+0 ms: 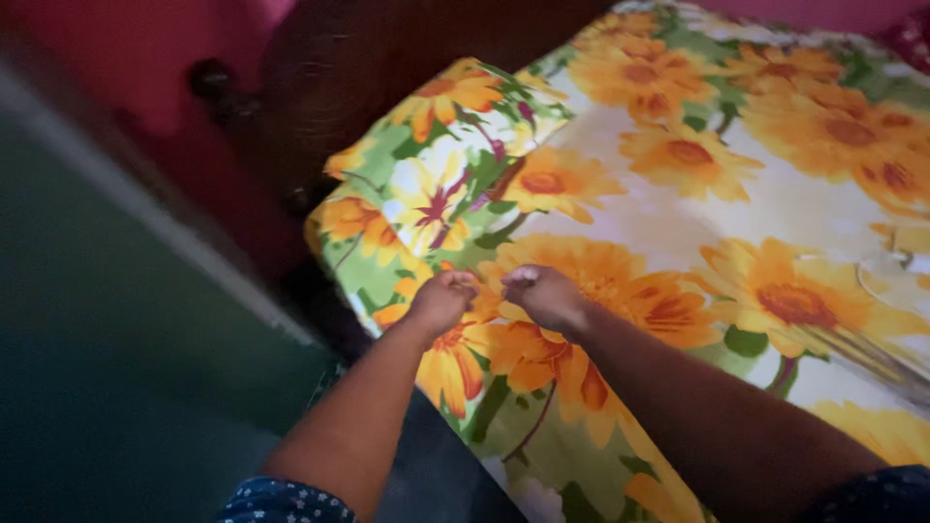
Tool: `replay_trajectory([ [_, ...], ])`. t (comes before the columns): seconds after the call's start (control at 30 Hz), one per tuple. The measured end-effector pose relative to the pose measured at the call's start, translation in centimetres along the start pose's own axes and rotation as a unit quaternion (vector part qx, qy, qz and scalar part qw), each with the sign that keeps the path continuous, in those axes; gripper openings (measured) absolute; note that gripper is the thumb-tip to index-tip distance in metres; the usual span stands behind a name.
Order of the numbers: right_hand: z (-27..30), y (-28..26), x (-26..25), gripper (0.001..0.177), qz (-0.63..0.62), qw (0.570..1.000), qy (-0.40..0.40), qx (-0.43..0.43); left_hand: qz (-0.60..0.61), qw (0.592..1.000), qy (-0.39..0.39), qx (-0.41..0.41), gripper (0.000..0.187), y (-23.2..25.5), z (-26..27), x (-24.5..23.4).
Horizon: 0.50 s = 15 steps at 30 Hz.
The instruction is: The person straightens a floral-patterned bedsheet on a bed, smoothing it with both hands and tucking the edges under the mattress. The person adjusts the sheet repeatedly to remove wrinkles and ensure it lies flat.
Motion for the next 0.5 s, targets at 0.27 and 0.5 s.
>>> replay_trajectory([
  [0.27, -7.7, 3.1, -1.5, 0.032, 0.084, 0.994, 0.050, 0.046, 0.066, 0.995, -0.024, -0.077, 0.034, -0.8, -15.6, -3.7],
  [0.5, -15.3, 0.1, 0.5, 0.034, 0.100, 0.984, 0.089, 0.118, 0.136, 0.975, -0.093, -0.146, 0.025, -5.0, -33.2, -8.4],
])
Point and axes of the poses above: each hand's wrist, its own z-axis away from the middle knuckle, its own x-axis out of the palm, y = z × x, the point moved 4 cm from there along -z, towards the middle knuckle, and after that the axes turned 6 degrees about -x, right-handed, at the moved point
